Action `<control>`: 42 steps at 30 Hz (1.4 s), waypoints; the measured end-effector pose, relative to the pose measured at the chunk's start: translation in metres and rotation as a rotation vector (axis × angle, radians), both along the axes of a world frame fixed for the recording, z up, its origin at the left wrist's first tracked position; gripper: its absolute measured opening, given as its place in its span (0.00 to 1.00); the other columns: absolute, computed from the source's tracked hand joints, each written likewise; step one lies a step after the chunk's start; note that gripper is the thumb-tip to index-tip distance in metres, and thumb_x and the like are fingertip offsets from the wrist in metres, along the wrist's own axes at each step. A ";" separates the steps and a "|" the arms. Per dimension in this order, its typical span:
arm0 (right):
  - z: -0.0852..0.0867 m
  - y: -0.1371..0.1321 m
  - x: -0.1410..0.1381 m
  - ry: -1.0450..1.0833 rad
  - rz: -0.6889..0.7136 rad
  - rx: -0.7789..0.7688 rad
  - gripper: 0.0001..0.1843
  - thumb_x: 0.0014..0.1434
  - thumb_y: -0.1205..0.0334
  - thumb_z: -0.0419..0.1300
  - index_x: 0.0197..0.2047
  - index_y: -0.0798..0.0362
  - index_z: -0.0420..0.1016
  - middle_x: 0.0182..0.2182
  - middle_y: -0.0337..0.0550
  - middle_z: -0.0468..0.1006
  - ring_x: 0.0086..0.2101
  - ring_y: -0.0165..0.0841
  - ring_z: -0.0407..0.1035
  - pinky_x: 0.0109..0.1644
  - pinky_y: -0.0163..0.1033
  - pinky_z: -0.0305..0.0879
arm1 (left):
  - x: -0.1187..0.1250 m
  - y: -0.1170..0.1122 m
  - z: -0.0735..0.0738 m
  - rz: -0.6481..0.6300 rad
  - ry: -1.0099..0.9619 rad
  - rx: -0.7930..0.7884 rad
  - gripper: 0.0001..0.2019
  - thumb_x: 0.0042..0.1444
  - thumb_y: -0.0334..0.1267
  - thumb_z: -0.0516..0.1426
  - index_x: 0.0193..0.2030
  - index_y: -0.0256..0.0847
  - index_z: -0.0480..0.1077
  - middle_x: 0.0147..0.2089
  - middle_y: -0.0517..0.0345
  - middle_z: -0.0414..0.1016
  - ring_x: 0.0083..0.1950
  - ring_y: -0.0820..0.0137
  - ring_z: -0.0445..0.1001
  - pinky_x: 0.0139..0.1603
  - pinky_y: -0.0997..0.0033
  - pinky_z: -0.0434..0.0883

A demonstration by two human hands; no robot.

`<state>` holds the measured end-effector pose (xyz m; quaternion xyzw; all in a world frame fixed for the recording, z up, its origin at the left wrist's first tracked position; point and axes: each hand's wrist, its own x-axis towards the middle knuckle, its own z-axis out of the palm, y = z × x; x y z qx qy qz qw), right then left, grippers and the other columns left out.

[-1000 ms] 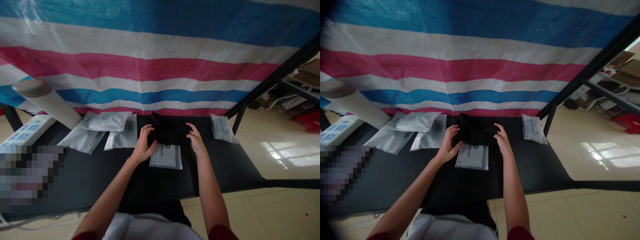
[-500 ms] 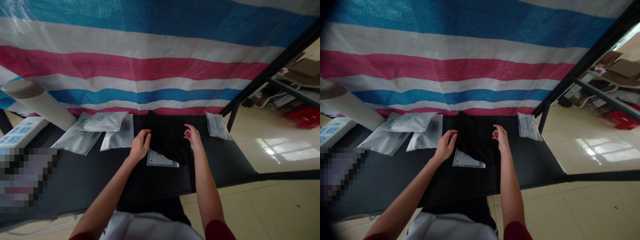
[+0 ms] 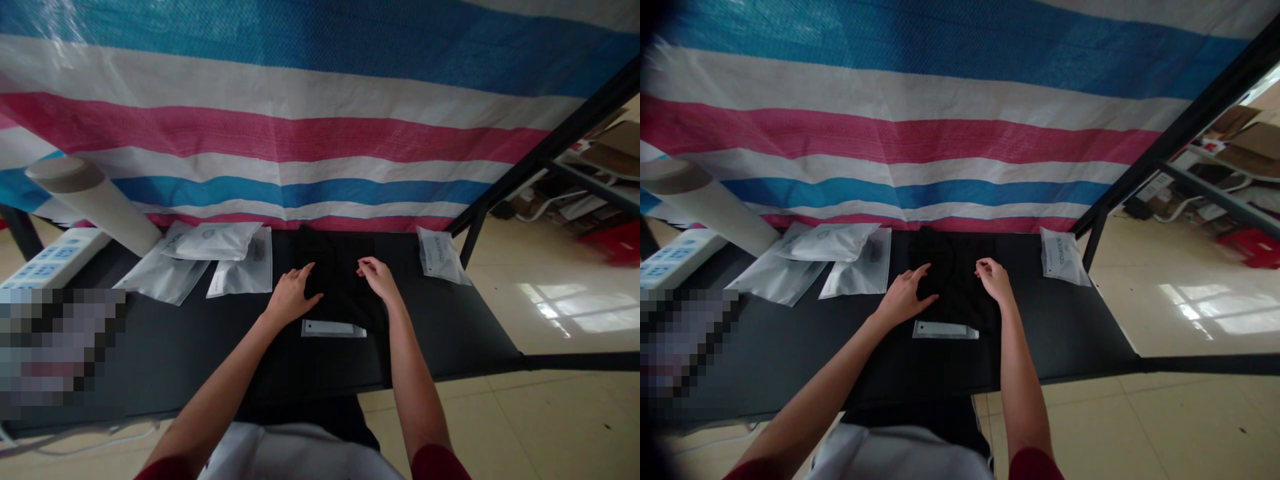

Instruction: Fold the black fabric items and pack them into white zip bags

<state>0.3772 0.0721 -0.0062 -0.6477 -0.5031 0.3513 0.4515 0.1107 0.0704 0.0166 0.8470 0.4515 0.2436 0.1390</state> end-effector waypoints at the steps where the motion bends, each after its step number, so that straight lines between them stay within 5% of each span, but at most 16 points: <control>1: 0.000 0.000 0.000 -0.021 0.019 -0.004 0.10 0.57 0.54 0.61 0.39 0.49 0.78 0.26 0.38 0.80 0.29 0.31 0.75 0.36 0.35 0.67 | 0.001 -0.001 -0.001 0.011 0.046 -0.035 0.34 0.54 0.49 0.62 0.63 0.38 0.59 0.39 0.54 0.79 0.42 0.58 0.77 0.48 0.57 0.68; 5: 0.001 -0.002 -0.002 -0.063 0.072 0.001 0.09 0.56 0.55 0.62 0.39 0.48 0.78 0.26 0.38 0.80 0.28 0.32 0.75 0.37 0.36 0.67 | 0.002 -0.003 -0.002 0.025 0.129 -0.032 0.19 0.55 0.54 0.61 0.45 0.42 0.72 0.28 0.58 0.76 0.32 0.62 0.75 0.44 0.61 0.66; 8: 0.002 -0.003 -0.003 -0.105 0.075 0.002 0.08 0.56 0.56 0.62 0.39 0.47 0.79 0.26 0.37 0.80 0.29 0.32 0.74 0.37 0.36 0.67 | -0.006 0.001 0.006 0.124 -0.021 0.059 0.12 0.60 0.47 0.56 0.31 0.41 0.69 0.29 0.56 0.74 0.34 0.64 0.74 0.42 0.63 0.65; 11: 0.004 -0.003 -0.005 -0.123 0.066 0.011 0.07 0.55 0.57 0.62 0.38 0.46 0.79 0.26 0.37 0.80 0.29 0.33 0.74 0.38 0.37 0.66 | -0.026 0.009 0.021 0.407 -0.346 0.284 0.02 0.54 0.35 0.56 0.33 0.41 0.65 0.36 0.54 0.70 0.42 0.61 0.71 0.46 0.62 0.66; 15: 0.006 -0.005 -0.012 -0.159 0.016 0.048 0.05 0.52 0.58 0.64 0.34 0.44 0.80 0.26 0.37 0.79 0.28 0.34 0.72 0.36 0.38 0.64 | -0.049 0.015 0.035 0.701 -0.668 0.558 0.13 0.44 0.28 0.53 0.39 0.41 0.62 0.42 0.53 0.65 0.49 0.60 0.65 0.48 0.59 0.65; 17: 0.007 -0.006 -0.017 -0.235 0.000 0.060 0.04 0.52 0.59 0.65 0.33 0.43 0.79 0.25 0.37 0.78 0.28 0.34 0.70 0.36 0.38 0.62 | -0.050 0.013 0.036 0.677 -0.691 0.632 0.13 0.44 0.29 0.54 0.39 0.41 0.61 0.41 0.53 0.64 0.48 0.60 0.65 0.47 0.59 0.66; 19: 0.008 -0.007 -0.022 -0.320 -0.001 0.064 0.04 0.53 0.59 0.64 0.35 0.43 0.79 0.25 0.37 0.78 0.27 0.34 0.69 0.35 0.38 0.61 | -0.042 0.008 0.035 0.520 -0.629 0.619 0.10 0.48 0.31 0.54 0.39 0.41 0.61 0.40 0.53 0.65 0.45 0.61 0.67 0.47 0.60 0.67; 23: 0.007 -0.008 -0.025 -0.416 0.013 0.065 0.06 0.54 0.59 0.63 0.37 0.42 0.78 0.26 0.37 0.78 0.27 0.34 0.69 0.34 0.38 0.58 | -0.016 -0.005 0.024 -0.007 -0.278 0.210 0.12 0.58 0.30 0.51 0.48 0.42 0.65 0.44 0.52 0.71 0.45 0.64 0.72 0.47 0.64 0.70; 25: 0.006 -0.009 -0.023 -0.427 0.007 0.063 0.05 0.54 0.58 0.63 0.36 0.42 0.78 0.25 0.37 0.77 0.27 0.35 0.69 0.34 0.38 0.57 | -0.006 -0.008 0.013 -0.110 -0.067 0.079 0.17 0.59 0.32 0.52 0.56 0.42 0.64 0.51 0.49 0.72 0.52 0.60 0.72 0.53 0.58 0.69; 29: 0.005 -0.009 -0.019 -0.481 -0.057 0.019 0.03 0.55 0.57 0.64 0.34 0.44 0.79 0.24 0.39 0.77 0.25 0.35 0.68 0.32 0.38 0.55 | -0.005 -0.008 -0.005 0.174 0.171 0.116 0.25 0.59 0.44 0.56 0.61 0.33 0.63 0.61 0.33 0.66 0.65 0.39 0.60 0.62 0.36 0.58; 34: 0.011 -0.011 -0.018 -0.685 -0.022 -0.082 0.09 0.60 0.55 0.59 0.42 0.47 0.78 0.28 0.42 0.79 0.30 0.38 0.73 0.34 0.38 0.59 | -0.015 -0.005 0.002 0.447 0.264 0.137 0.31 0.61 0.51 0.54 0.63 0.28 0.62 0.64 0.29 0.62 0.67 0.35 0.55 0.59 0.39 0.61; 39: 0.016 -0.011 -0.022 -0.764 0.050 -0.115 0.16 0.62 0.53 0.56 0.49 0.49 0.75 0.33 0.44 0.80 0.37 0.40 0.75 0.42 0.42 0.66 | -0.016 -0.001 0.014 0.406 0.278 0.161 0.27 0.61 0.48 0.53 0.63 0.33 0.64 0.66 0.37 0.62 0.68 0.43 0.56 0.63 0.45 0.60; 42: 0.015 -0.012 -0.025 -0.840 0.042 0.028 0.29 0.59 0.44 0.59 0.58 0.53 0.71 0.51 0.54 0.75 0.54 0.48 0.68 0.56 0.50 0.63 | -0.016 0.001 0.011 0.237 0.235 0.172 0.32 0.58 0.53 0.57 0.66 0.39 0.61 0.70 0.43 0.56 0.72 0.47 0.49 0.68 0.49 0.56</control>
